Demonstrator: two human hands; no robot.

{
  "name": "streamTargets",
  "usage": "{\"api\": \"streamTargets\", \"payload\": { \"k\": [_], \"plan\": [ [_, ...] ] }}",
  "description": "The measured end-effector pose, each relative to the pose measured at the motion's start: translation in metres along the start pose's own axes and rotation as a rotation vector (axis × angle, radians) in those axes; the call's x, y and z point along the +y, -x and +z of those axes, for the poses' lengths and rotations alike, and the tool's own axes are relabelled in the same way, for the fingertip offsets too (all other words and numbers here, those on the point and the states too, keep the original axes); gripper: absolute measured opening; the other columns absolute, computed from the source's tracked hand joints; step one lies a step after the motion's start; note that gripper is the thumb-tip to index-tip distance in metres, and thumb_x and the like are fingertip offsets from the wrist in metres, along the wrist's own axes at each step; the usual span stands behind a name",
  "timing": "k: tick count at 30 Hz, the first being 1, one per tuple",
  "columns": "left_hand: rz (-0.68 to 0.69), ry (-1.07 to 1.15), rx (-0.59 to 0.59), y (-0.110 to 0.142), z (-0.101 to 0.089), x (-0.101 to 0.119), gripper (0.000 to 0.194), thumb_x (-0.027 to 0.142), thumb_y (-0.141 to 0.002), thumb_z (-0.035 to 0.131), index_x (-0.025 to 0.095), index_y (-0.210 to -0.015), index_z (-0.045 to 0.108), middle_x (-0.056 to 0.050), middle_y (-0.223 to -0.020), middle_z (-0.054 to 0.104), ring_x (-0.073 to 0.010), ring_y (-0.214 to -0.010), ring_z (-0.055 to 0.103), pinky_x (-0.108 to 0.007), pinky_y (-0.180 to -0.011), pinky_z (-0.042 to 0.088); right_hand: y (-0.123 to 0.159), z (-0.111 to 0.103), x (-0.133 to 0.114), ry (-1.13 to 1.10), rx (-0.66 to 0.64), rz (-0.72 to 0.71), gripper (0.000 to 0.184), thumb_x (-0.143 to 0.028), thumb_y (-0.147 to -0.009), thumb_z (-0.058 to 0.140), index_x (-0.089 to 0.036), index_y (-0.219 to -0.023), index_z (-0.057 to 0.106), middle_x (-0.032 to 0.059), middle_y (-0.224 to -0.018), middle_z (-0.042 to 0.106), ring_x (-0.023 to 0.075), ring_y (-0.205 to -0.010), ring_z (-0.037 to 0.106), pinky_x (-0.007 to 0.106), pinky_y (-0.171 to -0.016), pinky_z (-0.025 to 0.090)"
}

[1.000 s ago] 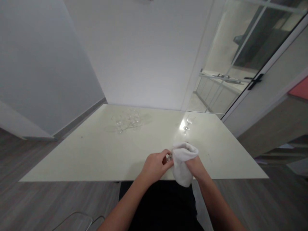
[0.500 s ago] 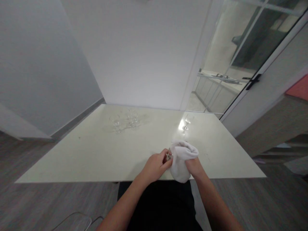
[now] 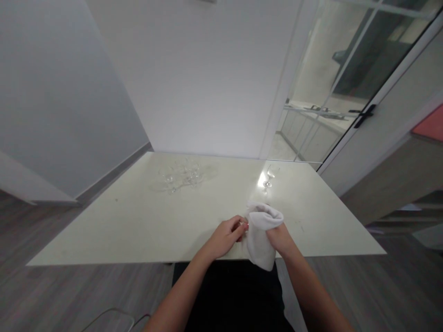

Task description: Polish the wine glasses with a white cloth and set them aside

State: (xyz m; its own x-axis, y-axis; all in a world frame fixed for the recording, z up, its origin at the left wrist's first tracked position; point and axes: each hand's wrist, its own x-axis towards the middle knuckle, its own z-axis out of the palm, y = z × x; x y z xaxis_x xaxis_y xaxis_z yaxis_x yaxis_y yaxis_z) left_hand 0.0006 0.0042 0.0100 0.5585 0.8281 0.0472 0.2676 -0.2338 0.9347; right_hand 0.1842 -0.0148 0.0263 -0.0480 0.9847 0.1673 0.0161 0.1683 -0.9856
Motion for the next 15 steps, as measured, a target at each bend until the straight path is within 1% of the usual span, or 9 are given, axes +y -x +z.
{"api": "streamTargets", "payload": {
  "k": [2,3,5,7,9,10,13,14,15],
  "plan": [
    [0.000,-0.107,0.089,0.001,0.002,0.004,0.039,0.054,-0.089,0.048,0.019,-0.102,0.057,0.003,-0.067,0.053,-0.0135,-0.064,0.049,-0.024,-0.061,0.035,0.000,-0.002,-0.003,0.020,0.010,-0.009,0.034,-0.031,-0.080,0.064,-0.020,-0.112,0.065,0.0044,-0.102,0.069,0.0201,-0.095,0.063,0.031,-0.084,0.051],
    [-0.004,-0.117,0.094,0.001,0.003,0.005,0.040,0.055,-0.087,0.050,0.019,-0.103,0.057,0.003,-0.066,0.052,-0.0133,-0.062,0.048,-0.024,-0.060,0.034,0.000,-0.004,-0.005,0.030,-0.009,-0.009,0.033,-0.031,-0.080,0.064,-0.020,-0.112,0.065,0.0044,-0.103,0.068,0.0200,-0.097,0.063,0.031,-0.085,0.051],
    [-0.032,-0.010,0.008,0.000,0.005,0.004,0.043,0.058,-0.089,0.045,0.017,-0.098,0.057,0.004,-0.061,0.048,-0.0119,-0.055,0.044,-0.023,-0.055,0.032,0.001,-0.007,-0.007,0.042,-0.089,0.003,0.036,-0.029,-0.079,0.065,-0.020,-0.114,0.063,0.0039,-0.101,0.068,0.0185,-0.091,0.063,0.030,-0.081,0.051],
    [-0.078,0.166,-0.132,-0.001,0.007,0.002,0.050,0.060,-0.092,0.032,0.015,-0.091,0.055,0.004,-0.056,0.045,-0.0108,-0.048,0.041,-0.022,-0.051,0.031,0.002,-0.009,-0.006,0.046,-0.162,0.002,0.041,-0.026,-0.075,0.069,-0.021,-0.115,0.062,0.0029,-0.096,0.068,0.0163,-0.082,0.062,0.027,-0.074,0.051],
    [-0.099,0.204,-0.177,0.000,0.009,0.002,0.054,0.059,-0.094,0.024,0.015,-0.087,0.054,0.003,-0.054,0.045,-0.0116,-0.047,0.042,-0.023,-0.051,0.033,0.001,-0.009,-0.002,0.039,-0.163,-0.004,0.044,-0.024,-0.072,0.072,-0.021,-0.114,0.061,0.0024,-0.093,0.067,0.0153,-0.077,0.061,0.025,-0.069,0.051],
    [-0.089,0.139,-0.131,0.001,0.009,0.003,0.052,0.057,-0.095,0.025,0.015,-0.087,0.055,0.002,-0.055,0.048,-0.0127,-0.050,0.045,-0.024,-0.053,0.035,0.001,-0.008,0.000,0.039,-0.136,-0.012,0.043,-0.025,-0.072,0.072,-0.021,-0.114,0.061,0.0027,-0.093,0.067,0.0154,-0.078,0.061,0.026,-0.070,0.051],
    [-0.046,-0.183,0.112,0.003,0.011,0.010,0.034,0.048,-0.092,0.040,0.019,-0.100,0.057,0.000,-0.065,0.055,-0.0161,-0.061,0.052,-0.026,-0.061,0.035,-0.001,-0.004,0.005,0.043,-0.013,-0.051,0.037,-0.029,-0.075,0.069,-0.019,-0.110,0.062,0.0042,-0.098,0.067,0.0172,-0.085,0.062,0.029,-0.078,0.051],
    [-0.049,-0.235,0.150,0.004,0.011,0.012,0.031,0.046,-0.091,0.043,0.020,-0.103,0.056,0.000,-0.066,0.055,-0.0163,-0.062,0.052,-0.026,-0.062,0.035,-0.001,-0.002,0.006,0.045,0.009,-0.061,0.035,-0.030,-0.076,0.068,-0.019,-0.109,0.062,0.0045,-0.099,0.067,0.0178,-0.088,0.063,0.030,-0.082,0.051],
    [-0.065,-0.222,0.137,0.005,0.010,0.013,0.032,0.047,-0.091,0.043,0.021,-0.104,0.055,0.001,-0.065,0.054,-0.0159,-0.060,0.051,-0.026,-0.062,0.035,-0.001,-0.002,0.006,0.041,0.009,-0.063,0.035,-0.030,-0.076,0.068,-0.019,-0.108,0.063,0.0046,-0.100,0.067,0.0182,-0.090,0.063,0.031,-0.083,0.051]
  ]
}}
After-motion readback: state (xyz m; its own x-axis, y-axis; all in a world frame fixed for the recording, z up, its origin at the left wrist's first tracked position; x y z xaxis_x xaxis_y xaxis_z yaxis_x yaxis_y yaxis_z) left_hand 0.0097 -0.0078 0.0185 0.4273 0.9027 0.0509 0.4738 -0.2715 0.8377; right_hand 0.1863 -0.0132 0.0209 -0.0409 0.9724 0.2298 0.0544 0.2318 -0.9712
